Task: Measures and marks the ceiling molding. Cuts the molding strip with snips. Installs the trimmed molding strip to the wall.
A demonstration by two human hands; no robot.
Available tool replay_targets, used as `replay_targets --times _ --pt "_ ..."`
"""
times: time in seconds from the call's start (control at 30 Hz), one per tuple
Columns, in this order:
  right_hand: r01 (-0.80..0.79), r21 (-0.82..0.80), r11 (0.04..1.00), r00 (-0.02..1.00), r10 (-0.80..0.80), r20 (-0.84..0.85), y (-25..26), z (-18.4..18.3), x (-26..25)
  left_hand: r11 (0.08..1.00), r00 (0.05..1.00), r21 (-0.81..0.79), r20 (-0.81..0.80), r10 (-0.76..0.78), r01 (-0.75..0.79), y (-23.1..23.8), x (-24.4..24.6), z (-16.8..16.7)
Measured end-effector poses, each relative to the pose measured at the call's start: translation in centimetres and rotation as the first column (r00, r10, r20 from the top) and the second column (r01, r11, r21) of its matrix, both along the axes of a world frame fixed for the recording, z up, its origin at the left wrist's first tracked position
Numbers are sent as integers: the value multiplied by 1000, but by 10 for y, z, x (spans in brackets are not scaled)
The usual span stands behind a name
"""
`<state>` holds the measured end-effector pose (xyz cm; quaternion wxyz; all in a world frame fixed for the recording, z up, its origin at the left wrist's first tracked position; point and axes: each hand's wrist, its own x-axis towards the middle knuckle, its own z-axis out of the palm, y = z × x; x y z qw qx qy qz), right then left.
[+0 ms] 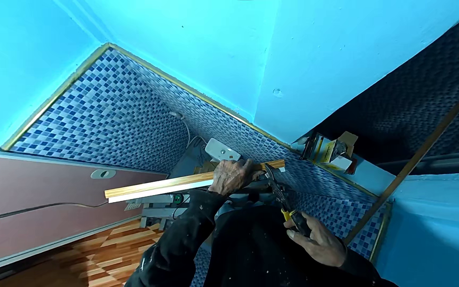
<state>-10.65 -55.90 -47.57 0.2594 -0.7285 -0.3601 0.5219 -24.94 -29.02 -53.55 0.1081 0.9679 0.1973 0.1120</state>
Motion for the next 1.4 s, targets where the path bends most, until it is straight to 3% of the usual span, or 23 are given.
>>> replay_targets --times 0.9,1.13,1.3,1.4 --pt "-2 90 996 993 -9 120 -1 -14 -12 1000 1000 -2 -11 -13 13 7 -4 -1" --pt "53 145 988 989 -72 127 -3 -17 -25 1000 1000 -1 -16 -23 23 8 -7 0" --pt "63 147 987 966 -98 241 -3 -19 -35 1000 1000 -15 -11 -24 23 8 -9 1" --pt "97 133 986 972 -123 203 -2 -17 -35 999 999 -7 -23 -40 40 9 -11 2"
